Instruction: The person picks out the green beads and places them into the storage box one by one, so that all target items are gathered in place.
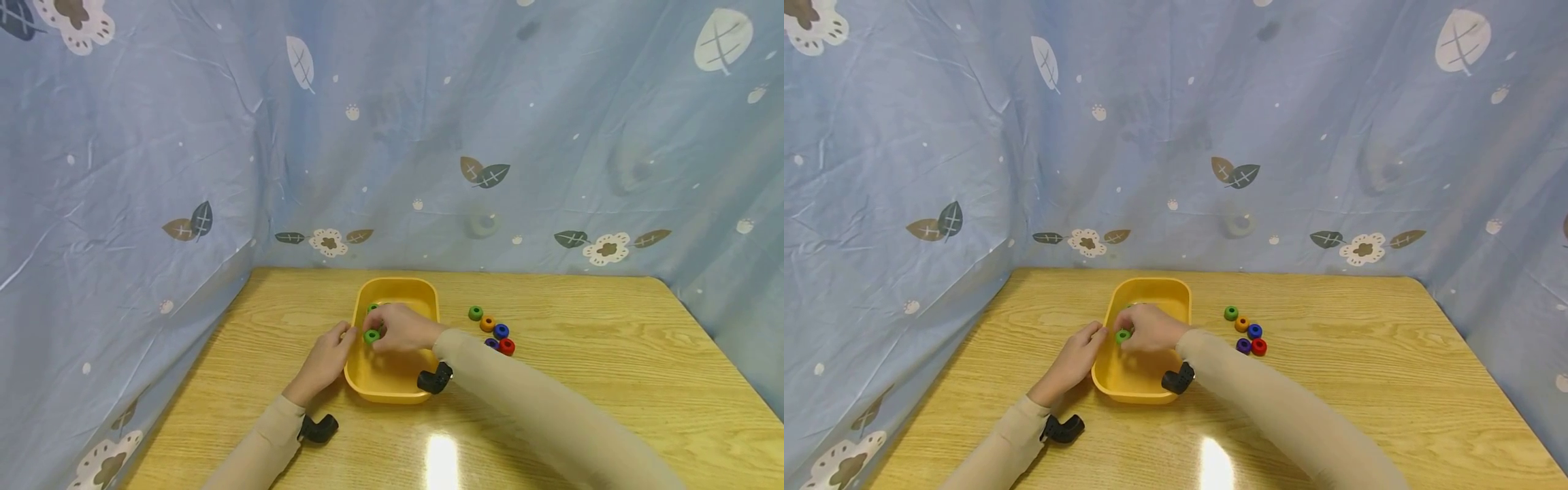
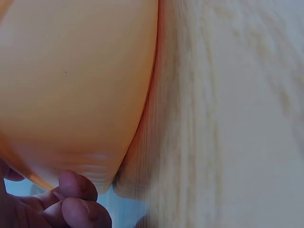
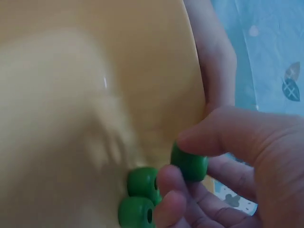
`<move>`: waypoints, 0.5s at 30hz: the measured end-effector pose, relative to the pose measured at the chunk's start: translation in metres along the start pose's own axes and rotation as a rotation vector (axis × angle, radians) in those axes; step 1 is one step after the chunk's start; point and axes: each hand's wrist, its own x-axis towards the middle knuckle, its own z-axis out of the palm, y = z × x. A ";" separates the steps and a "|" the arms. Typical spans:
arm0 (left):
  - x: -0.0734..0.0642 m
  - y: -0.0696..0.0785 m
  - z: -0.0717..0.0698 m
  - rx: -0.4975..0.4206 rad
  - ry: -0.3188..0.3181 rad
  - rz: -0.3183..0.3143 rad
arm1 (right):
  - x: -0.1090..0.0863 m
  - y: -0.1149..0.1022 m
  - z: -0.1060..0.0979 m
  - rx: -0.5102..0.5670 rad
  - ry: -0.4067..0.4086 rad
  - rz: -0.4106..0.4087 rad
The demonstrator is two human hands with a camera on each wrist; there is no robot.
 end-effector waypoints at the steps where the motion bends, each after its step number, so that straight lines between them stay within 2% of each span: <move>1: 0.000 0.000 0.000 0.000 0.000 0.002 | 0.002 0.000 0.001 -0.006 -0.006 0.001; 8: -0.001 -0.001 0.000 0.008 0.006 0.013 | 0.009 -0.001 0.007 -0.057 -0.048 0.026; 15: -0.001 0.000 0.000 0.019 0.006 0.015 | 0.010 0.000 0.009 -0.103 -0.057 0.037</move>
